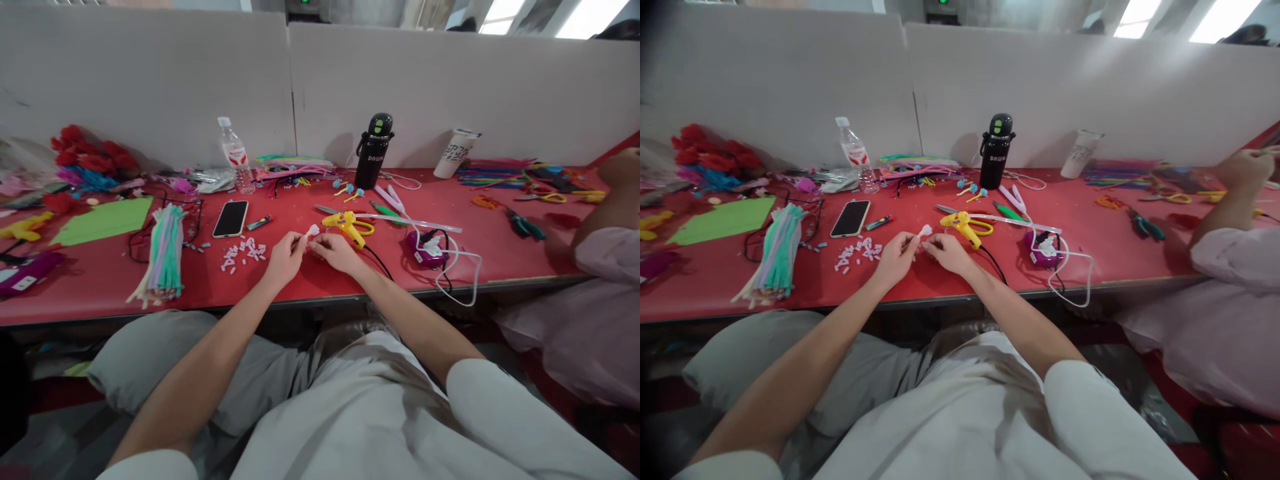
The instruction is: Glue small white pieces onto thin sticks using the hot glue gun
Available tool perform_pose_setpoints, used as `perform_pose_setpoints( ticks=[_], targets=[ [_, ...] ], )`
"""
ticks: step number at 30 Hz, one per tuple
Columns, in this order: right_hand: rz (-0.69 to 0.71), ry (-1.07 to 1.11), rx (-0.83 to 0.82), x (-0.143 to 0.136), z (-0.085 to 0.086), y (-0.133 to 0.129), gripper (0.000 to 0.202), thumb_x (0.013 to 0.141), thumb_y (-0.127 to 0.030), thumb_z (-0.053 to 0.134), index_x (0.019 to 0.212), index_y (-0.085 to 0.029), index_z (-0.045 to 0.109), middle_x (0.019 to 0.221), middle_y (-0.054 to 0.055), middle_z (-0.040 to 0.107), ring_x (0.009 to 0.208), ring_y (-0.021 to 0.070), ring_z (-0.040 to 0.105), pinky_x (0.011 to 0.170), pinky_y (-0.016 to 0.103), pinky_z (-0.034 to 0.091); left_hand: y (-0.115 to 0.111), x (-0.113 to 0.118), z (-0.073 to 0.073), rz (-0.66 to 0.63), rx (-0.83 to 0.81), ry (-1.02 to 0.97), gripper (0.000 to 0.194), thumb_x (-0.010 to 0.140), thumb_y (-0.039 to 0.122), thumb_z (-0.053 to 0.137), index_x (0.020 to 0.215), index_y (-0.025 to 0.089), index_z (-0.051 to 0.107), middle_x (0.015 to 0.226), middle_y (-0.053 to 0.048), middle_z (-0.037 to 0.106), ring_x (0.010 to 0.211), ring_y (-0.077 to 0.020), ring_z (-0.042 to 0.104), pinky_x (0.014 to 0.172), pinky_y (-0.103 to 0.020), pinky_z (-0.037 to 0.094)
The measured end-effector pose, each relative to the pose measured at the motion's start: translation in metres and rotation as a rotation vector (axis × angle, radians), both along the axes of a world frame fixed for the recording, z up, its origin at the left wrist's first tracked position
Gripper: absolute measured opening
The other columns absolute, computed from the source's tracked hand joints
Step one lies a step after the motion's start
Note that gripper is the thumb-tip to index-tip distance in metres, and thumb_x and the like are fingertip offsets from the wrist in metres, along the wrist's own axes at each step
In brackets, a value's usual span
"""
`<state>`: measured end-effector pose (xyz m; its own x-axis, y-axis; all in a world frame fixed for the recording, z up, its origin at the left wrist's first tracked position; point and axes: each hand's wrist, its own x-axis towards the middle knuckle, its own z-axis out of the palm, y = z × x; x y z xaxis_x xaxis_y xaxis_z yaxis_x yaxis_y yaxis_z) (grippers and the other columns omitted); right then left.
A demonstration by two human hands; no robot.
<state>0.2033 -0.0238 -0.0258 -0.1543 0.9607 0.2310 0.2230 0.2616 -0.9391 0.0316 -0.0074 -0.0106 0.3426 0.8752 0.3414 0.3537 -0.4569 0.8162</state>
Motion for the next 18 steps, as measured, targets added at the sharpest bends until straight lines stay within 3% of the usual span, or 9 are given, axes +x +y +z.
perform_pose_setpoints(
  ticks=[5, 12, 18],
  targets=[
    [-0.037, -0.004, 0.043, -0.0037, -0.0027, 0.0023, 0.031, 0.085, -0.047, 0.057, 0.075, -0.018, 0.056, 0.064, 0.0, 0.057, 0.058, 0.0127, 0.052, 0.057, 0.028, 0.044, -0.0014, 0.0008, -0.0008, 0.015, 0.007, 0.034, 0.028, 0.096, 0.044, 0.046, 0.086, 0.019, 0.054, 0.077, -0.001, 0.06, 0.069, -0.0139, 0.059, 0.067, -0.027, 0.046],
    [0.007, 0.138, -0.055, -0.0035, 0.001, -0.0005, 0.034, 0.081, -0.051, 0.063, 0.079, -0.017, 0.058, 0.067, 0.0, 0.06, 0.06, 0.0127, 0.054, 0.061, 0.028, 0.046, 0.0016, 0.0007, -0.0025, 0.024, 0.027, 0.07, 0.027, 0.097, 0.043, 0.046, 0.084, 0.019, 0.053, 0.074, 0.0, 0.058, 0.069, -0.0146, 0.056, 0.068, -0.028, 0.043],
    [0.048, 0.199, -0.06, -0.0043, 0.0023, -0.0035, 0.038, 0.08, -0.054, 0.064, 0.076, -0.017, 0.058, 0.066, 0.0, 0.058, 0.06, 0.0115, 0.052, 0.061, 0.027, 0.044, 0.0043, -0.0003, -0.0035, -0.068, -0.003, 0.01, 0.03, 0.098, 0.04, 0.043, 0.08, 0.019, 0.052, 0.069, 0.001, 0.053, 0.064, -0.0131, 0.051, 0.066, -0.027, 0.041]
  ],
)
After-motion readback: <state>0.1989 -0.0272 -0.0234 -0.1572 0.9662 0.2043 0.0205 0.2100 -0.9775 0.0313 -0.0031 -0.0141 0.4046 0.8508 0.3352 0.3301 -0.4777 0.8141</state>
